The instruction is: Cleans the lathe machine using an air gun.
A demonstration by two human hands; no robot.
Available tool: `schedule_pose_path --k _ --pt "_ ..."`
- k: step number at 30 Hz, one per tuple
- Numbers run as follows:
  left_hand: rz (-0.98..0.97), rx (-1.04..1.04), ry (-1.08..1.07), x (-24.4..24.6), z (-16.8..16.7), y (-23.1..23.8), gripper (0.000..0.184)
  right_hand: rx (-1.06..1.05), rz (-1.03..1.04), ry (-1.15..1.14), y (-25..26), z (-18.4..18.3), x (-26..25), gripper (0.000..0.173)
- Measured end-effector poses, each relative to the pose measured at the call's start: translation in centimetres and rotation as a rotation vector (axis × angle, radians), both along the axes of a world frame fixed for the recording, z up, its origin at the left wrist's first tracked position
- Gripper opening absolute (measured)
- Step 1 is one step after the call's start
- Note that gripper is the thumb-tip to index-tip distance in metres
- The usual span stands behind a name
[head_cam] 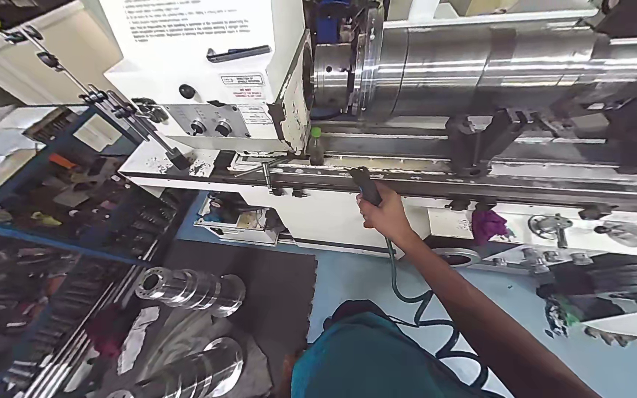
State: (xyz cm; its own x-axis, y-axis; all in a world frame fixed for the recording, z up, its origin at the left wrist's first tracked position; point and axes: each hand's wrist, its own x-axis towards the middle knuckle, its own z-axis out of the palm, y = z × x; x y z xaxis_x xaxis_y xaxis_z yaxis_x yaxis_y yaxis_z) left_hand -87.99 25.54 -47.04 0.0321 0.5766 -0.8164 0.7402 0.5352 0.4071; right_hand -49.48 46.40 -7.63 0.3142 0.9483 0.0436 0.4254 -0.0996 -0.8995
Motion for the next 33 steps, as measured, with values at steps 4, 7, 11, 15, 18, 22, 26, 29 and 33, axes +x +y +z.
schedule_pose_path --k 4,7,11,15,18,22,26,29,33 --pt "-0.046 0.02 0.0 0.5 4.8 1.9 0.045 0.014 -0.079 -0.019 -0.8 -0.4 2.1 0.021" --pt "-0.019 -0.038 0.036 1.6 7.9 3.6 0.042 -0.017 -0.126 0.011 -3.0 -0.6 3.8 0.025" --pt "-0.025 -0.055 0.041 2.1 8.5 4.8 0.042 -0.011 -0.201 0.013 -5.2 -1.2 6.2 0.03" --pt "-0.074 -0.071 0.05 2.3 8.1 5.8 0.042 0.029 -0.356 0.048 -5.3 -0.8 8.4 0.026" --pt "-0.082 -0.069 0.024 2.7 8.4 6.2 0.041 0.042 -0.429 0.058 -6.2 -0.5 9.9 0.029" --pt "-0.059 -0.017 -0.02 2.6 8.0 5.9 0.036 0.068 -0.483 0.067 -7.6 -0.8 12.2 0.032" --pt "-0.097 -0.027 -0.016 2.3 7.0 6.1 0.035 0.076 -0.547 0.079 -8.9 -1.2 13.7 0.03" --pt "-0.127 -0.027 -0.001 1.9 6.5 6.2 0.036 0.073 -0.605 0.091 -9.5 -1.3 14.4 0.029" --pt "-0.107 -0.031 -0.01 1.7 6.8 6.2 0.036 0.075 -0.662 0.088 -10.2 -1.2 15.1 0.033"
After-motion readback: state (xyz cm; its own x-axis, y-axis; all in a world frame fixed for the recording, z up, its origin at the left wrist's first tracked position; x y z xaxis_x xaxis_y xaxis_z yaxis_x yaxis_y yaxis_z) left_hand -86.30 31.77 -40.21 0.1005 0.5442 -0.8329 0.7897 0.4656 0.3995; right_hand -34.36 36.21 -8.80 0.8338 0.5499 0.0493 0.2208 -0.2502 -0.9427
